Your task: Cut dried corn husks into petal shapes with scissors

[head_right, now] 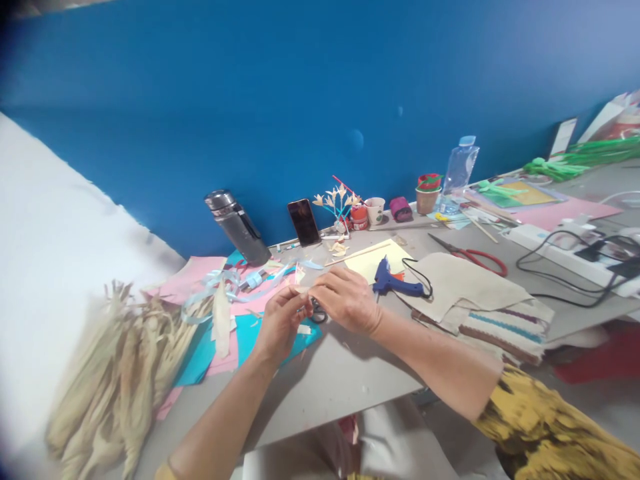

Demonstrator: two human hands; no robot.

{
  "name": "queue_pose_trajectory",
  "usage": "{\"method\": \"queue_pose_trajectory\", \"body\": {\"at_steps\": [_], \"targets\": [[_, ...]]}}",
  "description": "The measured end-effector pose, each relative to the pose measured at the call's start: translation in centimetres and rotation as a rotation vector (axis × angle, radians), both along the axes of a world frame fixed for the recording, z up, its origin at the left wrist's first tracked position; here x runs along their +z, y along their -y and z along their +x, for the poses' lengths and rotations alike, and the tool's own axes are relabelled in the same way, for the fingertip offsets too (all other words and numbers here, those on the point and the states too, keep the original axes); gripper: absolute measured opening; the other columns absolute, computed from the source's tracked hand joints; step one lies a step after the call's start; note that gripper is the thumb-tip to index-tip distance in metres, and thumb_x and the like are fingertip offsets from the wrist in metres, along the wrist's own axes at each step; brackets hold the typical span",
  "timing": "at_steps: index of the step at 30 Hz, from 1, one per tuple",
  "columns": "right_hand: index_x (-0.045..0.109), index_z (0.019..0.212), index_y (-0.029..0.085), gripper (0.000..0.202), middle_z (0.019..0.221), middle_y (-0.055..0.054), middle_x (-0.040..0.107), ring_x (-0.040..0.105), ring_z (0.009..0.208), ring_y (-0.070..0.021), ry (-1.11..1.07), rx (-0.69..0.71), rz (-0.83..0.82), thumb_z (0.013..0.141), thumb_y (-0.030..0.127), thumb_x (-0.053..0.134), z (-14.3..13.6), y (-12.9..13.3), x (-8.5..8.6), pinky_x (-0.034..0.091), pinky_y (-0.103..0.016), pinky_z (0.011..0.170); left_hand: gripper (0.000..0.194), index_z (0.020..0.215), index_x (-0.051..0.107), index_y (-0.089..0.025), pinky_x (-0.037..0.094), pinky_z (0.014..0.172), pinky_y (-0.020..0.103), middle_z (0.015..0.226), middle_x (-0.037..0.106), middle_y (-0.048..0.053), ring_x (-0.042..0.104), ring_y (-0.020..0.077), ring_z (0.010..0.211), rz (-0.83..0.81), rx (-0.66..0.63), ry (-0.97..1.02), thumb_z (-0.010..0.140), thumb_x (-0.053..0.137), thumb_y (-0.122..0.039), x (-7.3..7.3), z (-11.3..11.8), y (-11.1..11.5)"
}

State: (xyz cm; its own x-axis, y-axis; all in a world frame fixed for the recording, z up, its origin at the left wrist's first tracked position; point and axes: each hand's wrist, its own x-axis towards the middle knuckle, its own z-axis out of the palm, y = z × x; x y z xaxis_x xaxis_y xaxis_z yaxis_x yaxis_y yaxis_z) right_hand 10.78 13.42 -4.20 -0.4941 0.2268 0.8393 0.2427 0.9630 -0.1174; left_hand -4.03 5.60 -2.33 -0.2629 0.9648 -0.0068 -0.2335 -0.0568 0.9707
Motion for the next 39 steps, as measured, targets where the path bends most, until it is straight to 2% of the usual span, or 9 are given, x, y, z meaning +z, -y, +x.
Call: {"method": "queue_pose_trajectory", "body": {"at_steps": [6, 12, 14, 20, 24, 28, 32, 35, 39], "targets": [[0.067, 0.092, 0.022, 0.014, 0.088, -0.005, 0.07, 0.059, 0.084, -0.0186, -0.075, 0.099, -0.135, 0.089, 0.013, 0.057, -0.4, 0.1, 0.4, 0.045, -0.031, 0.076, 0.015, 0.065, 0.06, -0.016, 0.041, 0.059, 0.025, 0.061, 0.055, -0.001, 0.05, 0.011, 0.059, 0.015, 0.035, 0.004, 0.068, 0.073, -0.024, 0.2, 0.0, 0.0], [0.067, 0.084, 0.016, 0.015, 0.077, -0.003, 0.067, 0.054, 0.062, -0.0131, -0.078, 0.165, -0.835, 0.083, 0.03, 0.064, -1.0, 0.9, 1.2, 0.041, -0.025, 0.056, 0.014, 0.064, 0.057, -0.016, 0.041, 0.06, 0.025, 0.062, 0.056, -0.002, 0.051, 0.0107, 0.059, -0.004, 0.086, 0.019, 0.066, 0.07, -0.02, 0.1, 0.1, -0.1], [0.066, 0.074, 0.015, 0.021, 0.07, -0.002, 0.064, 0.053, 0.062, -0.0128, -0.08, 0.178, -0.958, 0.085, 0.032, 0.06, -1.2, 1.0, 1.2, 0.04, -0.024, 0.056, 0.015, 0.065, 0.057, -0.016, 0.041, 0.059, 0.024, 0.062, 0.056, -0.003, 0.05, 0.0101, 0.058, -0.014, 0.084, 0.025, 0.066, 0.071, -0.021, 0.1, 0.1, -0.1], [0.062, 0.068, 0.015, 0.018, 0.064, 0.0, 0.06, 0.05, 0.061, -0.012, -0.12, 0.237, -1.055, 0.081, 0.027, 0.06, -1.2, 0.7, 1.2, 0.038, -0.024, 0.056, 0.016, 0.067, 0.056, -0.016, 0.043, 0.06, 0.025, 0.063, 0.055, -0.003, 0.052, 0.0102, 0.059, -0.027, 0.016, 0.093, 0.069, 0.071, -0.021, 0.0, -0.1, -0.1], [0.063, 0.07, 0.015, 0.016, 0.064, 0.0, 0.06, 0.051, 0.06, -0.0114, -0.155, 0.35, -1.208, 0.078, 0.029, 0.063, -1.0, 0.5, 1.4, 0.038, -0.023, 0.055, 0.014, 0.066, 0.058, -0.015, 0.043, 0.061, 0.024, 0.063, 0.056, -0.002, 0.055, 0.012, 0.065, -0.053, -0.039, 0.214, 0.067, 0.072, -0.018, 0.0, -0.2, -0.3], [0.062, 0.068, 0.015, 0.018, 0.062, 0.0, 0.062, 0.052, 0.058, -0.0105, -0.214, 0.476, -1.341, 0.076, 0.031, 0.065, -1.1, 0.3, 1.3, 0.038, -0.022, 0.054, 0.015, 0.062, 0.058, -0.014, 0.043, 0.059, 0.024, 0.061, 0.055, 0.001, 0.053, 0.0117, 0.062, -0.075, -0.166, 0.387, 0.07, 0.07, -0.019, -0.2, -0.3, -0.5], [0.061, 0.066, 0.015, 0.019, 0.06, 0.0, 0.064, 0.054, 0.056, -0.0104, -0.26, 0.525, -1.416, 0.075, 0.032, 0.067, -1.3, 0.3, 1.1, 0.039, -0.022, 0.053, 0.024, 0.07, 0.06, -0.015, 0.044, 0.06, 0.027, 0.065, 0.057, 0.002, 0.053, 0.0132, 0.062, -0.057, -0.2, 0.422, 0.077, 0.07, -0.036, -0.2, -0.3, -0.4], [0.06, 0.065, 0.016, 0.019, 0.06, 0.0, 0.064, 0.054, 0.054, -0.0106, -0.282, 0.532, -1.424, 0.075, 0.031, 0.067, -1.4, 0.3, 1.1, 0.041, -0.023, 0.053, 0.039, 0.083, 0.062, -0.017, 0.045, 0.062, 0.028, 0.07, 0.06, 0.002, 0.056, 0.0156, 0.067, 0.002, -0.221, 0.39, 0.073, 0.073, -0.053, 0.0, -0.1, -0.1], [0.061, 0.065, 0.015, 0.017, 0.061, -0.001, 0.065, 0.059, 0.057, -0.0126, -0.232, 0.552, -1.4, 0.076, 0.027, 0.065, -1.2, 0.4, 1.2, 0.046, -0.024, 0.055, 0.028, 0.073, 0.058, -0.017, 0.042, 0.061, 0.026, 0.067, 0.057, 0.0, 0.052, 0.0117, 0.063, -0.012, -0.215, 0.249, 0.072, 0.079, -0.035, 0.1, 0.1, 0.1]]}}
